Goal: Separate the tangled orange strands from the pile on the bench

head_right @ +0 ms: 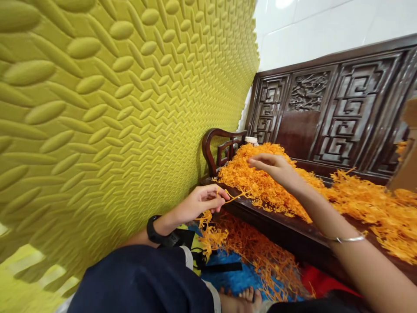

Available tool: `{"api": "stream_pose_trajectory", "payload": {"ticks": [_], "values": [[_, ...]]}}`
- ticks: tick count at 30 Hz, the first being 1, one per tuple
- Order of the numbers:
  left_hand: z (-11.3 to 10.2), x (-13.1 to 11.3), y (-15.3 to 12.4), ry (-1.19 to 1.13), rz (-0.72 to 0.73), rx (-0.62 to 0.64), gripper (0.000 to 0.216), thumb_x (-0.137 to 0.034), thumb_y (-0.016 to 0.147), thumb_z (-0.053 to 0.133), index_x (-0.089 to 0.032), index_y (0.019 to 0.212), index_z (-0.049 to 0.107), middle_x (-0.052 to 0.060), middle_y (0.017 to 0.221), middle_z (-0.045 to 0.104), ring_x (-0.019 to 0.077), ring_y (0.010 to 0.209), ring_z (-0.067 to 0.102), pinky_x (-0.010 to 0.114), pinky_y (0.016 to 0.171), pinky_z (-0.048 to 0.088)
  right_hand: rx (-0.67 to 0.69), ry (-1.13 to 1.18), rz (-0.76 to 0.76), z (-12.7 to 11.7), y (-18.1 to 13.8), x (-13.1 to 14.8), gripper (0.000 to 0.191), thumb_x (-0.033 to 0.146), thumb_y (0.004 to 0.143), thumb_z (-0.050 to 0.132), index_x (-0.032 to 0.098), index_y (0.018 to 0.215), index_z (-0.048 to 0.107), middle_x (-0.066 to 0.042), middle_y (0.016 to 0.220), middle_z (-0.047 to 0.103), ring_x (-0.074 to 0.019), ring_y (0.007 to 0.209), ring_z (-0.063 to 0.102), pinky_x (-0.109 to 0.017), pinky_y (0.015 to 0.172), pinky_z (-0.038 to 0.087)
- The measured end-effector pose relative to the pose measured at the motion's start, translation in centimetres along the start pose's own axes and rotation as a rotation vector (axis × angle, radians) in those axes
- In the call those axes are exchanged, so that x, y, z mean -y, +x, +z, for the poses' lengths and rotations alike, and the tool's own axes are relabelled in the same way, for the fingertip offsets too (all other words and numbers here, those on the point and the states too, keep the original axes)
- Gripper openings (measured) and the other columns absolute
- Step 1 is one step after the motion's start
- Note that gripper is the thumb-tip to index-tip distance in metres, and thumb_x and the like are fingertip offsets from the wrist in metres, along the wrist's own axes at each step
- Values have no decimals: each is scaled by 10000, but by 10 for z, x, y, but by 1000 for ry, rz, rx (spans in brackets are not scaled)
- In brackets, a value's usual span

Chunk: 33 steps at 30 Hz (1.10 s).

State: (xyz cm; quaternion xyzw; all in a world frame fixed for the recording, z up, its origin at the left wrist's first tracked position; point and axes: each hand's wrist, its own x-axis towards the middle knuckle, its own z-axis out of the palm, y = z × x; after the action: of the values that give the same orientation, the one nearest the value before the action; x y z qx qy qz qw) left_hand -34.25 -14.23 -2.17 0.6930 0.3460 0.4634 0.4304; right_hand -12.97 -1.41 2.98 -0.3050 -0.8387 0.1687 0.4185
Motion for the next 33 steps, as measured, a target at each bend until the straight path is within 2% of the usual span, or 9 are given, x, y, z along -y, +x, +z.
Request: {"api": "stream_pose_trajectory", "payload": {"ticks": [2,4,6,10,17,24,26,29,33], "values": [[1,1,0,-7,-22,-2,313,-423,731,656,-135,837,597,-19,631,543,85,586,495,223,566,384,168,83,-87,11,-18,46,394,484,868,448,159,879,670,-89,877,680,-192,817,631,-310,746,492],[2,1,-1,-34,-24,-9,361,-454,679,696,-130,802,596,-15,630,556,84,571,503,230,562,406,294,-22,-219,22,-38,79,317,453,863,489,194,936,657,-68,920,671,-186,840,618,-297,737,484],[3,0,-3,-53,-16,-3,396,-473,649,714,-124,797,598,-15,623,557,81,546,497,233,545,417,293,-125,-318,32,-54,91,234,401,845,545,216,946,645,-57,915,661,-181,820,611,-290,717,476],[4,0,-2,-32,-26,49,356,-425,655,723,-122,798,602,-22,611,562,73,525,491,223,513,412,213,-116,-359,40,-64,78,158,315,871,524,216,943,624,-43,844,645,-155,747,603,-265,660,467],[7,-4,-13,22,-49,41,253,-324,731,675,-131,886,627,-20,626,575,74,548,515,220,550,435,59,11,-214,30,-80,68,150,354,848,563,215,821,612,-24,792,625,-151,731,586,-279,662,459],[13,-3,-26,-52,-41,58,314,-363,759,644,-126,963,615,11,693,608,79,555,539,230,580,451,92,2,-181,34,-97,68,232,361,820,604,222,1006,600,-38,992,626,-174,932,585,-299,815,458],[13,-4,-25,-66,-24,64,321,-339,767,642,-124,1002,605,19,724,619,77,567,556,234,618,456,121,-10,-145,34,-95,67,223,357,822,604,219,998,600,-30,964,638,-169,908,594,-288,797,460],[12,-4,-26,-105,-29,78,336,-305,751,664,-128,1026,585,23,754,633,81,576,575,243,640,463,136,1,-134,33,-94,66,148,347,838,583,201,842,609,-15,815,634,-146,765,592,-266,698,460],[12,-4,-28,-161,-75,81,354,-298,720,692,-126,1003,568,31,756,653,98,559,588,268,632,475,-91,15,-231,34,-93,68,131,308,821,607,201,752,578,-7,762,593,-138,725,562,-265,679,445]]}}
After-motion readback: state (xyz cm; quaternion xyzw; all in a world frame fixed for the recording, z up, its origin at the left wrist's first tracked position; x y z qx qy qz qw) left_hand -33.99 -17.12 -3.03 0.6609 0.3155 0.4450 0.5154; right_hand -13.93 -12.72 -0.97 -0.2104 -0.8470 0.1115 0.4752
